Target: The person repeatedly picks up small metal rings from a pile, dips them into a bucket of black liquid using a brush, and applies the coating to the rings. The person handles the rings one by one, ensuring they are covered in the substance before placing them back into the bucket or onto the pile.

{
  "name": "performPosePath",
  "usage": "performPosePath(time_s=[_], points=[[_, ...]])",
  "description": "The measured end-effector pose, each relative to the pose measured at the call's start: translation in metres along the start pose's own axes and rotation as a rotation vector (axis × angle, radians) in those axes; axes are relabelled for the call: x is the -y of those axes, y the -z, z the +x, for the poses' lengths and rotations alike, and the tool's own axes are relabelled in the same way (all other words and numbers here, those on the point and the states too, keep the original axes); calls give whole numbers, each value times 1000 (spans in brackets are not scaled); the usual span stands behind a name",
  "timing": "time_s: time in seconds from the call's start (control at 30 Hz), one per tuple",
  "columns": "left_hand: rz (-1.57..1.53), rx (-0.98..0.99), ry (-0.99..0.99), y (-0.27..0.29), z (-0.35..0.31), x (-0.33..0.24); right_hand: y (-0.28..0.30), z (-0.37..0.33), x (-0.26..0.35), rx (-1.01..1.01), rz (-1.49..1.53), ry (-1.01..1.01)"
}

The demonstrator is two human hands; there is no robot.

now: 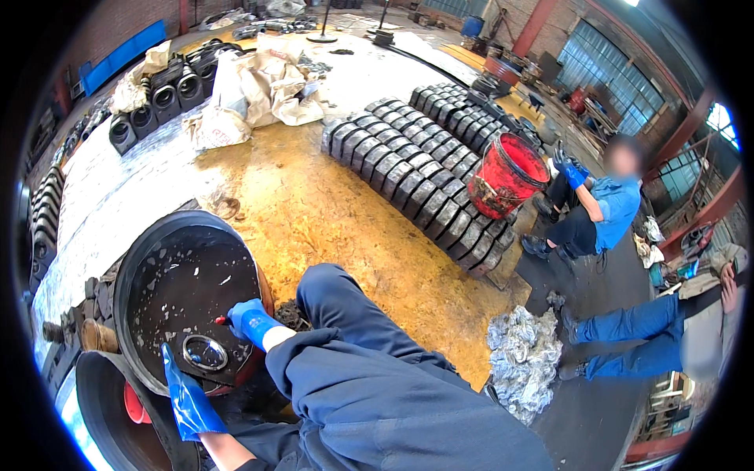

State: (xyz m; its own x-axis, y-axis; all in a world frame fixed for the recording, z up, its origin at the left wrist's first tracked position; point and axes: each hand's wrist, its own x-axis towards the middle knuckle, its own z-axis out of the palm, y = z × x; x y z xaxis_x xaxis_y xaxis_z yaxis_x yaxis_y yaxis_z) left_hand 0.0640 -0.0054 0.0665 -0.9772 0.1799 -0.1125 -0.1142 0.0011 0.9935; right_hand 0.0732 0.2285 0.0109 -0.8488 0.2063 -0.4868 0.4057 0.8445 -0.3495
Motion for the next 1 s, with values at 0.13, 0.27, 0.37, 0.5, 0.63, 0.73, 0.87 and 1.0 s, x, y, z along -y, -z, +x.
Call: performPosePath(time_s=[0.13, 0.27, 0.37, 0.5, 0.63, 0.73, 0.87, 1.0], points=[[-170, -1, 175, 3, 7, 0, -7, 5, 0, -38, 12, 30], [-252, 9, 340, 11, 25, 13, -10, 11, -6, -42, -7, 45], [-328, 48, 460, 18, 31, 14, -11, 10, -3, -49, 2, 52], [-233, -7, 394, 10, 23, 12, -11, 8, -4, -78, -4, 43], [-29, 72, 180, 11, 12, 21, -10, 13, -7, -39, -5, 36], [-87, 33, 166, 6, 15, 32, -13, 16, -4, -47, -17, 49], [-359, -64, 341, -17, 8, 2, -18, 16, -2, -69, -3, 49], [-345, -79, 371, -16, 18, 7, -16, 14, -9, -128, -23, 24]])
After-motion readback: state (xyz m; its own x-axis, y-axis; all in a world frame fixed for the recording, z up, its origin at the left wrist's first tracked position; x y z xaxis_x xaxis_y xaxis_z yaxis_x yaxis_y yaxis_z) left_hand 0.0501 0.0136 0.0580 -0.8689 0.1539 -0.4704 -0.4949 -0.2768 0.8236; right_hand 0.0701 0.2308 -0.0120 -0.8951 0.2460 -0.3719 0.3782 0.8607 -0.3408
